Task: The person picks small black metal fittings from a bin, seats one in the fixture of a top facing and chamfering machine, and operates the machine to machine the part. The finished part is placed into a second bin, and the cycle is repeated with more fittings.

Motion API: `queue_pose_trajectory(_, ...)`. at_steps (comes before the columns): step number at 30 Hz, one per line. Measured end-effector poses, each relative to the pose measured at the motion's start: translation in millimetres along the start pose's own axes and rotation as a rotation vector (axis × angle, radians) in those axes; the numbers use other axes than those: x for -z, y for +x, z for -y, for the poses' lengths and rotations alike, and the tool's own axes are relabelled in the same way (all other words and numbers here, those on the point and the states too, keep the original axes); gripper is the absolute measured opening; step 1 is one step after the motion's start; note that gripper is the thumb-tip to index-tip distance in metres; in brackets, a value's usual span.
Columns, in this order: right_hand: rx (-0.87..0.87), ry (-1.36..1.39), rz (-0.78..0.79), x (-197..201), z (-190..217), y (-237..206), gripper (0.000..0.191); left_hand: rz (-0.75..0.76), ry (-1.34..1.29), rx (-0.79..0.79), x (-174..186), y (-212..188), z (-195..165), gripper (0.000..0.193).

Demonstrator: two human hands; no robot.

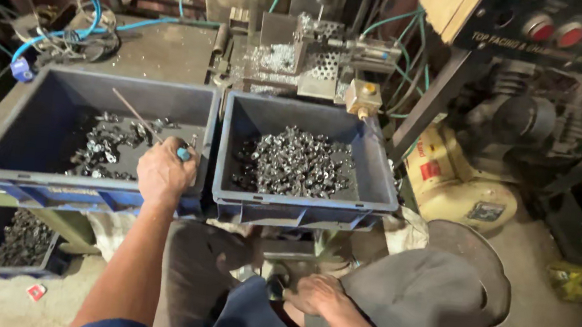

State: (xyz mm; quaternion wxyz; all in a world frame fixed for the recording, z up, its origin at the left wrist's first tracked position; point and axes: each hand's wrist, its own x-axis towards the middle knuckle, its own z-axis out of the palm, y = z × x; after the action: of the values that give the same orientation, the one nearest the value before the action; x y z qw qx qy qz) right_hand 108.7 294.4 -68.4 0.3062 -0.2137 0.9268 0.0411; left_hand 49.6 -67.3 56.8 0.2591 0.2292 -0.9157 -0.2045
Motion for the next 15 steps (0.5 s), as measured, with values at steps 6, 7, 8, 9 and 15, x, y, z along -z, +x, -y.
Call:
queue_pose_trajectory(6, 0.162, -0.027, 0.008, -30.7, 10.8, 33.3, 0.050, 0.004, -0.024, -0.030, -2.1, 9.2, 0.7, 0.030)
queue_pose_trajectory(7, 0.151, -0.034, 0.017, -31.2, 14.0, 34.2, 0.051, -0.008, -0.029, -0.037, -1.9, 9.5, 1.4, 0.029)
queue_pose_trajectory(8, 0.138, -0.047, 0.017, -29.2, 16.6, 35.5, 0.051, -0.028, -0.039, -0.046, -1.6, 9.9, 1.8, 0.029)
queue_pose_trajectory(9, 0.126, -0.060, 0.032, -29.5, 19.1, 33.4, 0.052, -0.036, -0.046, -0.046, -0.8, 8.6, 2.8, 0.028)
queue_pose_trajectory(15, 0.091, -0.155, 0.021, -28.9, 26.9, 25.9, 0.046, 0.161, -0.074, 0.033, 10.8, 12.3, 2.8, 0.031)
